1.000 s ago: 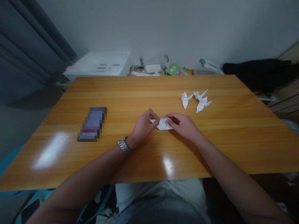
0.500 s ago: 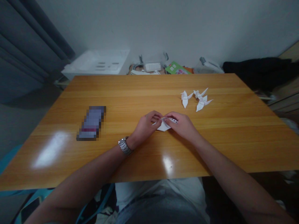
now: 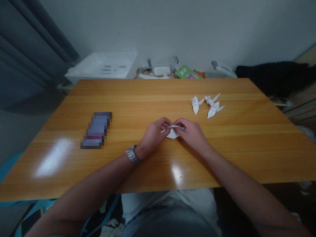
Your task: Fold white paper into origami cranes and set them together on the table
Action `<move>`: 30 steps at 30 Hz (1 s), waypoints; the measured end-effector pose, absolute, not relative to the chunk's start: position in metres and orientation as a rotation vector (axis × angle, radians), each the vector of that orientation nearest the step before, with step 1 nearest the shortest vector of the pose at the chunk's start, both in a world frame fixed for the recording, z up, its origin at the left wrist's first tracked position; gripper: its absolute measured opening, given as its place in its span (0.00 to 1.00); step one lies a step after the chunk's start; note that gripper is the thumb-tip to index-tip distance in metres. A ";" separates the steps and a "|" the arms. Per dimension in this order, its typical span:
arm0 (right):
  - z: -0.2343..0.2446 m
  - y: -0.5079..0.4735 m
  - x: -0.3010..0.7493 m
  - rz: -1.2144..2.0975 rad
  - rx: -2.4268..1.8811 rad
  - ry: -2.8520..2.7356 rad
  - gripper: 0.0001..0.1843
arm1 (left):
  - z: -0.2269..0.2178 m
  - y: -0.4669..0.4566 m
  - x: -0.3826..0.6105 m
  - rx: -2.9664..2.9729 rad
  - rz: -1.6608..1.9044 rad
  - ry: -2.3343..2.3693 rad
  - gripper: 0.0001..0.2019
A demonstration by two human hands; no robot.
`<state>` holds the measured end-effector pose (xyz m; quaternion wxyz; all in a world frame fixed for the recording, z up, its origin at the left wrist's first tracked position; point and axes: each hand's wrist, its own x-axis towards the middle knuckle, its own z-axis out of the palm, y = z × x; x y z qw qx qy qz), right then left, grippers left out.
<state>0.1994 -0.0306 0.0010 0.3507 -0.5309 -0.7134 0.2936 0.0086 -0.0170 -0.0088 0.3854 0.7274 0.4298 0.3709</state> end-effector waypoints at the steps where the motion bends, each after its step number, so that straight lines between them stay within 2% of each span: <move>1: 0.001 -0.030 0.200 0.758 -1.371 -1.844 0.06 | -0.008 -0.017 0.008 1.865 0.950 1.094 0.03; 6: 0.001 -0.029 0.203 0.724 -1.372 -1.834 0.07 | -0.007 -0.016 0.006 1.886 0.934 1.069 0.04; 13: 0.002 -0.027 0.210 0.726 -1.333 -1.828 0.07 | -0.004 -0.016 0.005 1.771 0.971 0.983 0.13; 20: 0.002 -0.027 0.210 0.882 -1.275 -1.754 0.09 | -0.004 -0.015 0.003 1.781 1.006 1.044 0.10; 25: 0.003 -0.029 0.210 1.049 -1.213 -1.662 0.20 | -0.003 -0.014 0.001 1.855 1.046 1.083 0.07; 30: -0.001 -0.026 0.212 1.041 -1.179 -1.642 0.16 | -0.003 -0.013 0.001 1.805 1.062 1.041 0.06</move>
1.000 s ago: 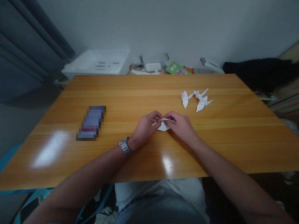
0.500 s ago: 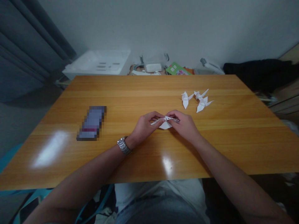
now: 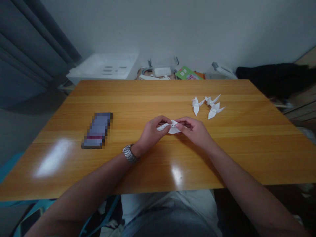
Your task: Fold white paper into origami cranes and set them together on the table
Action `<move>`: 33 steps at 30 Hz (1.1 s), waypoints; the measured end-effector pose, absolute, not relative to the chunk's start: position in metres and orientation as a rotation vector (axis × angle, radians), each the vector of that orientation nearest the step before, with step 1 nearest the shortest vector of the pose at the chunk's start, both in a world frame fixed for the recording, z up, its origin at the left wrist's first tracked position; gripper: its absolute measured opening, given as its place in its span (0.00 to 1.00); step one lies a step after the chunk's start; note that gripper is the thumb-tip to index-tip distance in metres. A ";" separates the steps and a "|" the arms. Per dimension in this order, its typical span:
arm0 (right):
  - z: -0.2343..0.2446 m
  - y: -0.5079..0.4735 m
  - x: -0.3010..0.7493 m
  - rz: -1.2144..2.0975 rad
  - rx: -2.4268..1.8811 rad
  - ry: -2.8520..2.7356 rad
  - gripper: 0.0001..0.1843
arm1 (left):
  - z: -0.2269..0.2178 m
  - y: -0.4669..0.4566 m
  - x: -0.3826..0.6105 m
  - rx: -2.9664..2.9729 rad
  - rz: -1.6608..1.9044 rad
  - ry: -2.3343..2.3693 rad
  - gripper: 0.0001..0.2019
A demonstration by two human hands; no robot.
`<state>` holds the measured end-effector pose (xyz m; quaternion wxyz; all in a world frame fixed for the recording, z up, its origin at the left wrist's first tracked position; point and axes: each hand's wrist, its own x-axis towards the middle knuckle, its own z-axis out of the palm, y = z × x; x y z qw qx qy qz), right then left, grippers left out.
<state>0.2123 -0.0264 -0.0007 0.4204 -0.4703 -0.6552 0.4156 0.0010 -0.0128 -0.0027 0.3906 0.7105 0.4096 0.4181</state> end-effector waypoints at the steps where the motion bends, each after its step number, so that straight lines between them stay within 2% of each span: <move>1: -0.001 -0.026 0.213 1.030 -1.187 -1.647 0.15 | -0.003 -0.013 0.002 1.769 1.063 1.014 0.07; 7: 0.000 -0.025 0.213 0.984 -1.204 -1.674 0.13 | -0.007 -0.011 0.005 1.596 1.125 0.943 0.15; 14: 0.003 -0.028 0.212 0.969 -1.214 -1.724 0.13 | -0.005 -0.010 0.002 1.572 1.014 0.911 0.14; 22: 0.006 -0.028 0.213 1.163 -1.202 -1.529 0.18 | -0.003 -0.010 0.002 1.485 1.074 0.990 0.16; 33: 0.001 -0.024 0.216 1.272 -1.196 -1.428 0.20 | -0.005 -0.010 0.002 1.481 1.006 0.905 0.16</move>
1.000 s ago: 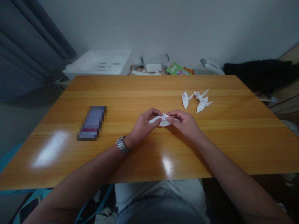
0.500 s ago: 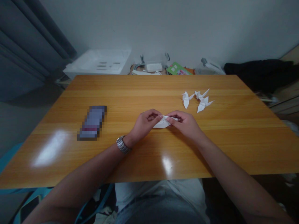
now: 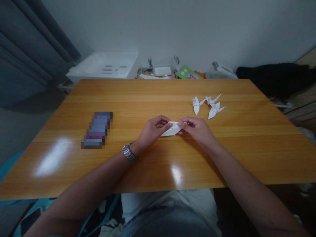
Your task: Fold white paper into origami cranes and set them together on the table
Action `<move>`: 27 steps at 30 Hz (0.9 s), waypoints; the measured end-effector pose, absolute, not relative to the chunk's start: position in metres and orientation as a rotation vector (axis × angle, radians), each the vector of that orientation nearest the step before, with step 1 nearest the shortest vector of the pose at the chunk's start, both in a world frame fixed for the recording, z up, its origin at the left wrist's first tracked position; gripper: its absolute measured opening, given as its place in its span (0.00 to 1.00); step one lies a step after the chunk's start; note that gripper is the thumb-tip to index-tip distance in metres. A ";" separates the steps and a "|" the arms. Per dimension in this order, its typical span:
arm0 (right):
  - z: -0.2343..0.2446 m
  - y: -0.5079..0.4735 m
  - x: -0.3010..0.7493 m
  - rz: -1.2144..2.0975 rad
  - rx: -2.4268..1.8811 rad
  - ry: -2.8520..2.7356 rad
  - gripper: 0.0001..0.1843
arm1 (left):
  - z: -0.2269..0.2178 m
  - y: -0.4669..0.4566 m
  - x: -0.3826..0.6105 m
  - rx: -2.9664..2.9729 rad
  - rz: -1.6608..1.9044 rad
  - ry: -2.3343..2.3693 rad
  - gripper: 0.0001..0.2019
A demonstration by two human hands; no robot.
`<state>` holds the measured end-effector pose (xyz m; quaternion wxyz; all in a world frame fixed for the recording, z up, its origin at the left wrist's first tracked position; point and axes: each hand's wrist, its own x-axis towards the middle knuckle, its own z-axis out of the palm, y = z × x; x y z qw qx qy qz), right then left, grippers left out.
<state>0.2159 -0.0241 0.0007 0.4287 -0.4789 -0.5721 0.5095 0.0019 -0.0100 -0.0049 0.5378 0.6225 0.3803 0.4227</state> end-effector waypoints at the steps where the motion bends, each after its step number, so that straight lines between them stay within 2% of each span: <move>1: 0.001 -0.024 0.215 1.275 -1.200 -1.429 0.20 | -0.006 -0.010 0.002 1.483 0.996 0.908 0.16; 9: 0.007 -0.027 0.211 1.283 -1.169 -1.356 0.19 | -0.011 -0.005 -0.001 1.495 1.032 0.943 0.14; 19: 0.002 -0.025 0.216 1.193 -1.179 -1.550 0.17 | -0.008 -0.009 0.000 1.653 0.921 0.934 0.15; 27: 0.005 -0.026 0.212 1.296 -1.166 -1.330 0.19 | -0.006 -0.008 -0.002 1.684 0.945 0.926 0.15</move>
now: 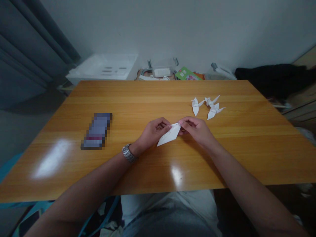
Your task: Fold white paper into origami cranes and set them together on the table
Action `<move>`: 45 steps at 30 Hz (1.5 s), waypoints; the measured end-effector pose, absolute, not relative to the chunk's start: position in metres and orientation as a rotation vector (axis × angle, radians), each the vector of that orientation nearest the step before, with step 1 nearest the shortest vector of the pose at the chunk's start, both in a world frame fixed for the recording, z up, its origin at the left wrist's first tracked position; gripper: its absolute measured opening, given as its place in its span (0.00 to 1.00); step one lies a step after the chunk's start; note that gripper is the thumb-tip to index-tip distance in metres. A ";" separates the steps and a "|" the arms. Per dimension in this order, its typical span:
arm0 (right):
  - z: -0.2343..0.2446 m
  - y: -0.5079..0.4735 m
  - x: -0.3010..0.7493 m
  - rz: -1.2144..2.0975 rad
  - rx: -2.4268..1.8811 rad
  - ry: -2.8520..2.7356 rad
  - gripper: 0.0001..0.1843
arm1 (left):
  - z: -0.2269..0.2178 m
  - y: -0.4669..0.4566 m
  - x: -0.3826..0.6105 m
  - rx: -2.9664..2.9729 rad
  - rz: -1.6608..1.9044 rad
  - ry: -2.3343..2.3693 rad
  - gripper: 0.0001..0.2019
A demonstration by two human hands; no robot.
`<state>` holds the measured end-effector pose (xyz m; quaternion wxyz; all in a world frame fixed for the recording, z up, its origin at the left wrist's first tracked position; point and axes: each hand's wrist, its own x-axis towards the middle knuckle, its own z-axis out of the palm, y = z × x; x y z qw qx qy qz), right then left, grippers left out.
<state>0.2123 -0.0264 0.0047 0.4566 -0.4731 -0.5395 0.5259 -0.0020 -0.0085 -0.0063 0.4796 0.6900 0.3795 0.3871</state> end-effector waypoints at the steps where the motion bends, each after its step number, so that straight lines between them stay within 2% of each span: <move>1: 0.005 -0.026 0.212 1.288 -1.171 -1.323 0.19 | -0.006 -0.008 -0.002 1.689 0.941 0.923 0.15; 14: 0.008 -0.025 0.214 1.334 -1.183 -1.223 0.21 | -0.004 -0.009 -0.002 1.670 0.941 0.915 0.14; 23: 0.007 -0.025 0.215 1.272 -1.145 -1.229 0.17 | -0.004 -0.009 -0.002 1.661 0.946 0.928 0.15; 33: 0.005 -0.024 0.214 1.248 -1.160 -1.232 0.19 | -0.003 -0.007 -0.004 1.661 0.940 0.926 0.15; 45: 0.007 -0.025 0.215 1.255 -1.126 -1.242 0.16 | 0.000 -0.007 -0.001 1.372 1.023 0.982 0.17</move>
